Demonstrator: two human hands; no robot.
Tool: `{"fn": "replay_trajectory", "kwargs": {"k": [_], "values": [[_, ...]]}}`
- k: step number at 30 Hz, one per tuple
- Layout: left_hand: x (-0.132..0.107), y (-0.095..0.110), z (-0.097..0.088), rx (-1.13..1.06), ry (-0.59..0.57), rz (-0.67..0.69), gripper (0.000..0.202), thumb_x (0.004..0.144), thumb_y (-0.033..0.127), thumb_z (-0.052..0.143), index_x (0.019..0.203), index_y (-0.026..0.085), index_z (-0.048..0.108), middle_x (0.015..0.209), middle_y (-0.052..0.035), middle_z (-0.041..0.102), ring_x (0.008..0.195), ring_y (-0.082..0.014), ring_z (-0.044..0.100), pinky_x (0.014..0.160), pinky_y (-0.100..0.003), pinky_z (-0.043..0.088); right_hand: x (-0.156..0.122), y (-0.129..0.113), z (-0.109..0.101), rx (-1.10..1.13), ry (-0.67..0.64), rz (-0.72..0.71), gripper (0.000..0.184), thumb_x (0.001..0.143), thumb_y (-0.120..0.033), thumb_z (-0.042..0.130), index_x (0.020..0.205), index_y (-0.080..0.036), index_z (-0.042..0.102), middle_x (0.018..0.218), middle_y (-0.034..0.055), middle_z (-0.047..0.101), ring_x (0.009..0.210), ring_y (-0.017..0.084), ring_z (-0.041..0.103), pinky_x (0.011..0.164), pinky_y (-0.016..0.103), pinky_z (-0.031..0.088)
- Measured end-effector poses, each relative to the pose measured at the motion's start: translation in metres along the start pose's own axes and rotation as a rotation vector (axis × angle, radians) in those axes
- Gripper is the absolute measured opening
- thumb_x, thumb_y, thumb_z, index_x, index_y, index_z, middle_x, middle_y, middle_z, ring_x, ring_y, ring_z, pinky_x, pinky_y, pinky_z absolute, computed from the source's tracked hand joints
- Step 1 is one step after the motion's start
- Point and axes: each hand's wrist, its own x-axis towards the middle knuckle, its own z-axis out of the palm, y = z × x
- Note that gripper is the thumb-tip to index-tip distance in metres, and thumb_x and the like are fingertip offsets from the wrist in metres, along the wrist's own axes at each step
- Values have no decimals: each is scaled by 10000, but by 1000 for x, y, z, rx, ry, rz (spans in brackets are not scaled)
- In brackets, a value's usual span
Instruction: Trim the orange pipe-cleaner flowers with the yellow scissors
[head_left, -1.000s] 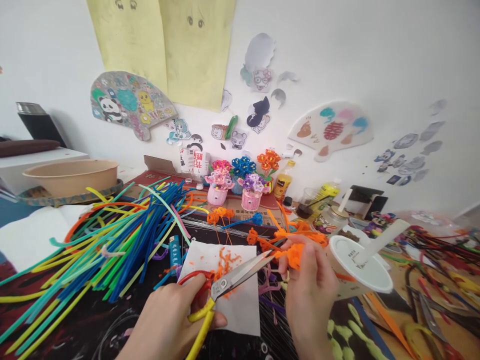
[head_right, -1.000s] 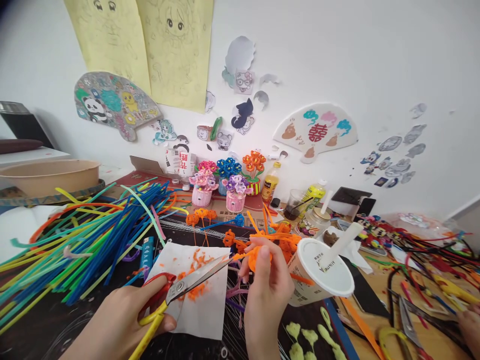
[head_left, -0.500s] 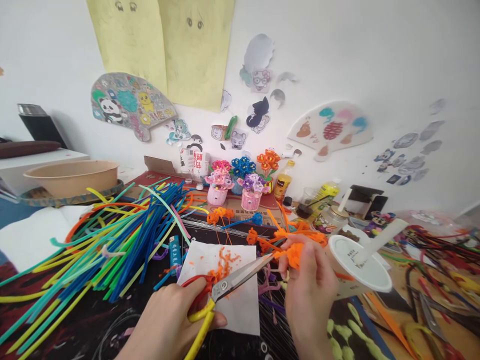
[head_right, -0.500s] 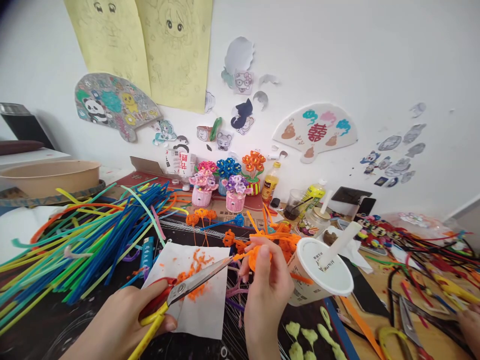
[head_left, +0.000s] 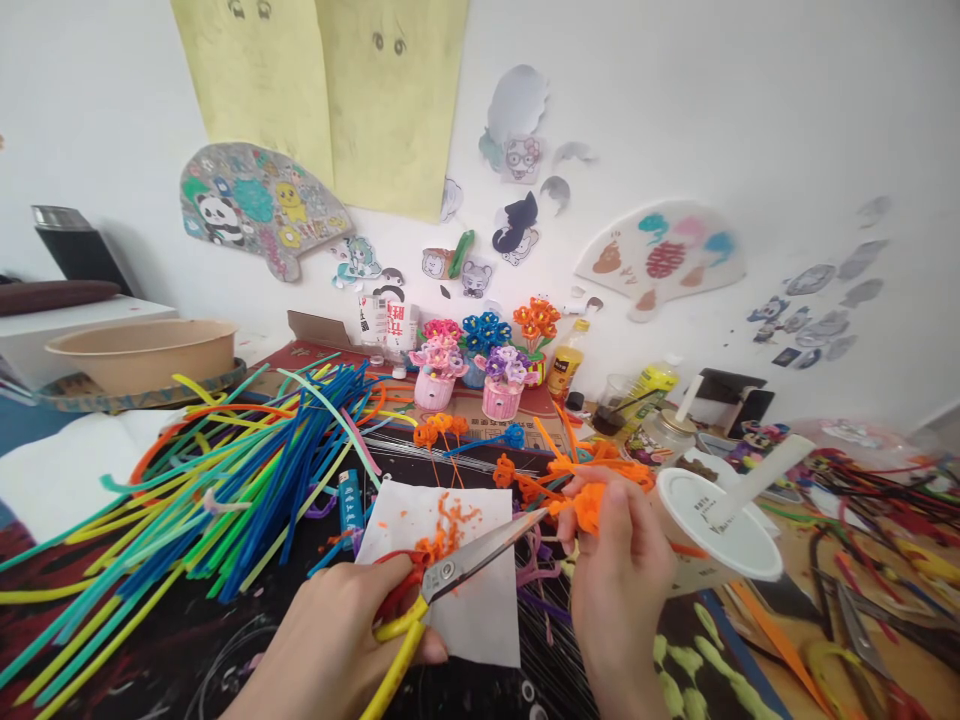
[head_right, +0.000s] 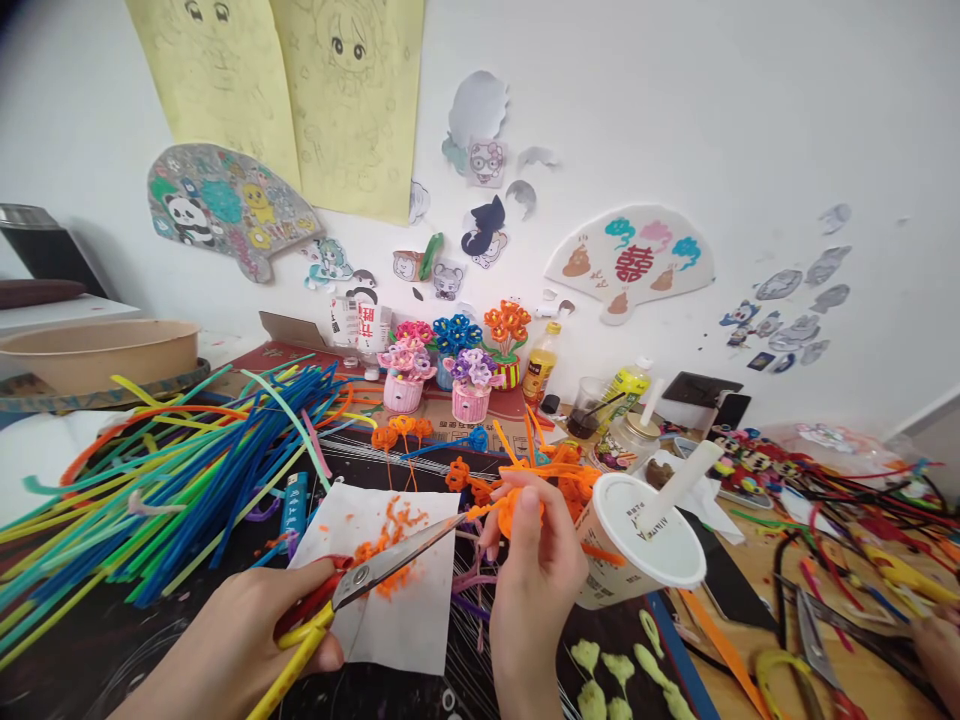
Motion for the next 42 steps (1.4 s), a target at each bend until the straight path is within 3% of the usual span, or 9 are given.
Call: {"fn": "replay_trajectory", "kwargs": {"k": [2,5,13,20,42], "values": [[-1,1,-3,-36,20,4,114,691,321,558,712,242,478,675,34,624,649,-172,575,563,-227,252,0,0,0,-2,0,-8,289,899,-445,574,867,-167,645,771,-2,582,515,61,499,485,222,375],[-1,0,-2,-23,55,21,172,682,313,532,836,241,508,764,11,655,699,-197,604,589,-235,309,0,-1,1,-5,-1,-21,289,902,-444,569,858,-170,647,774,-3,581,512,58,497,480,219,373],[6,-7,9,86,39,82,228,813,448,482,873,232,523,811,-57,710,759,-284,679,617,-298,398,-1,-1,1,-20,-33,-49,277,903,-441,560,890,-179,648,817,8,590,529,70,513,488,227,406],[6,-8,12,190,44,95,220,825,449,540,851,230,546,785,-58,729,749,-286,703,579,-284,398,-4,-2,1,-10,-52,-48,268,908,-423,552,902,-172,644,834,24,603,563,93,529,518,244,435],[6,-7,7,180,42,89,191,857,419,499,831,240,557,697,-27,685,680,-238,675,529,-253,303,-5,-4,3,26,-60,-39,252,897,-423,568,879,-180,630,810,19,609,554,90,531,513,242,444]]}}
